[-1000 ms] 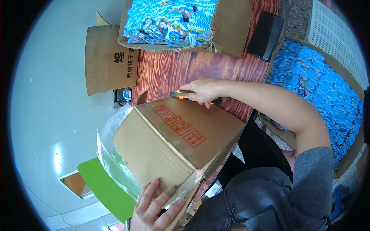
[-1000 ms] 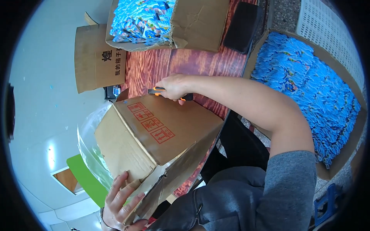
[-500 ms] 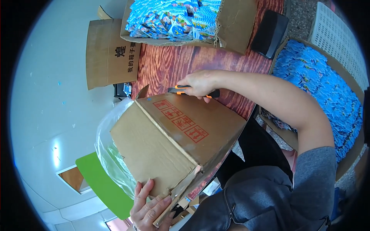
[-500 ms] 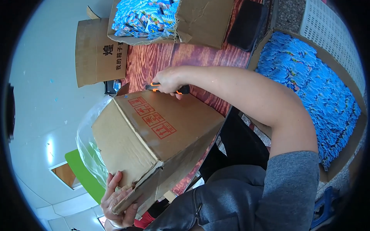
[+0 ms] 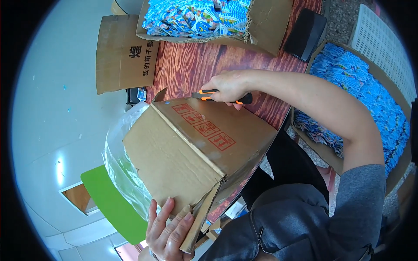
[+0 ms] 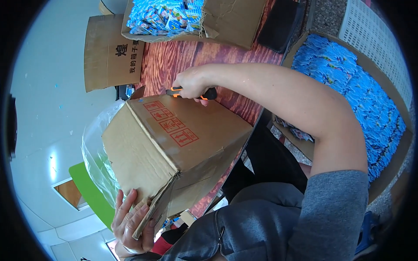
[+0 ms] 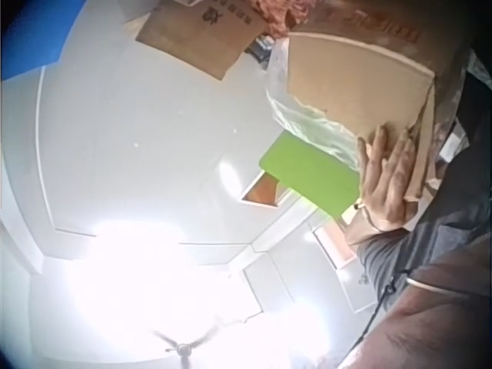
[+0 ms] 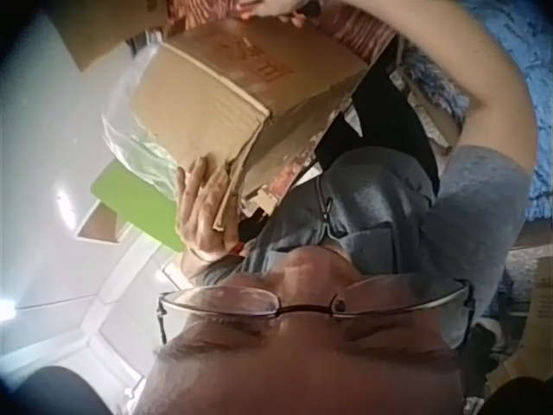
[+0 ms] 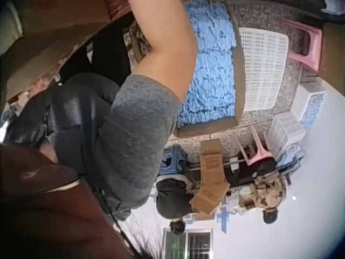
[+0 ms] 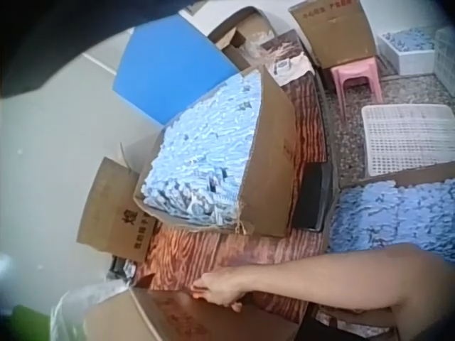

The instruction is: Unpack items from a large box and organize them into smaller shipping boxes.

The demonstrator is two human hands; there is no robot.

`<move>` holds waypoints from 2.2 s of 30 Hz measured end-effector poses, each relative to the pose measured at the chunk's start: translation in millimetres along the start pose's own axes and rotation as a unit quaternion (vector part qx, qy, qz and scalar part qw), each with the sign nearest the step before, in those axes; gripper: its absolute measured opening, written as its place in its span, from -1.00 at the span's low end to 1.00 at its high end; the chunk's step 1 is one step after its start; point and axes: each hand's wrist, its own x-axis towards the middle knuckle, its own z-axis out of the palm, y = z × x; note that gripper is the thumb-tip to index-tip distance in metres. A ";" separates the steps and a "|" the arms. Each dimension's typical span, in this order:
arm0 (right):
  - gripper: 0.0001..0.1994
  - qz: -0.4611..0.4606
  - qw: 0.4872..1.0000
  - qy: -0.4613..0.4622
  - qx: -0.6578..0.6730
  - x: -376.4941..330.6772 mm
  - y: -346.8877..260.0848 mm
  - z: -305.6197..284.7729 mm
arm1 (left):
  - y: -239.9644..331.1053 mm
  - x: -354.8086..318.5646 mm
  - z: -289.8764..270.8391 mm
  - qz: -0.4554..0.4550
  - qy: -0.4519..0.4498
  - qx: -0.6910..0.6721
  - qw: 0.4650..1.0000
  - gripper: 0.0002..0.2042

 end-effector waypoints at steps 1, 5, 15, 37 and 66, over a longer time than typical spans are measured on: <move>-0.68 0.001 1.000 -0.001 0.000 -2.0 -0.5 0.0 | 0.3 0.4 0.0 -0.001 -0.004 0.007 1.000 -0.76; -0.67 -0.001 1.000 -0.002 -0.003 -4.8 -0.6 1.0 | -0.7 0.7 0.4 -0.007 -0.002 0.002 1.000 -0.77; -0.62 0.016 1.000 -0.016 0.016 -36.9 -4.0 7.7 | 1.1 1.2 3.4 -0.001 0.018 0.022 1.000 -0.81; -0.56 0.032 0.998 -0.040 0.034 -83.4 -2.8 31.2 | -2.8 -2.8 9.1 0.027 0.044 0.022 0.998 -0.80; -0.50 0.091 0.992 -0.053 0.070 -166.6 -17.4 64.3 | 1.6 -2.3 21.2 0.011 0.062 0.042 0.997 -0.76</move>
